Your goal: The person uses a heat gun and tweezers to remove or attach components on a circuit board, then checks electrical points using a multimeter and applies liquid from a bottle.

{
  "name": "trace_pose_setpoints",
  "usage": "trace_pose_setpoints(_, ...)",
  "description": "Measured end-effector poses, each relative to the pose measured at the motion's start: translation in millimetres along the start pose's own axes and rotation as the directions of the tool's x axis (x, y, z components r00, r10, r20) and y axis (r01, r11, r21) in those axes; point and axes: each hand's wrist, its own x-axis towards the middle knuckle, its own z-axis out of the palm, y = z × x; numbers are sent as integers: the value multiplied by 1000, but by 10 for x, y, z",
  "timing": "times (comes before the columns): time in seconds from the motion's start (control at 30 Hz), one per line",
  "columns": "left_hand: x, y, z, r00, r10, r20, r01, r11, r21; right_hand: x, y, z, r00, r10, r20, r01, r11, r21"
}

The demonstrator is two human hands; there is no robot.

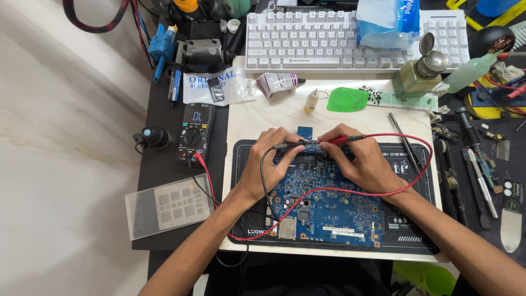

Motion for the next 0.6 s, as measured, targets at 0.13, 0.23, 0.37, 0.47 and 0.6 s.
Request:
trace_pose_setpoints(0.13,12,18,-7,1000,19,-11,-19,1000,4,5,-6,2,1000,-4,-8,4,1000,-8)
trace_pose_setpoints(0.23,11,24,-10,1000,21,-11,-21,1000,10,0,-3,-2,1000,-11,-5,11,1000,-9)
trace_pose_setpoints(0.37,3,25,-15,1000,21,-10,-21,1000,18,-3,0,4,1000,-14,-7,14,1000,-7)
trace_pose_setpoints(0.47,-1,27,-13,999,30,-12,-29,999,15,-1,0,7,1000,-10,-7,9,1000,-9)
trace_pose_setpoints(0.6,3,22,-10,999,37,-7,-36,999,18,9,-7,2,1000,-20,-5,19,1000,-20)
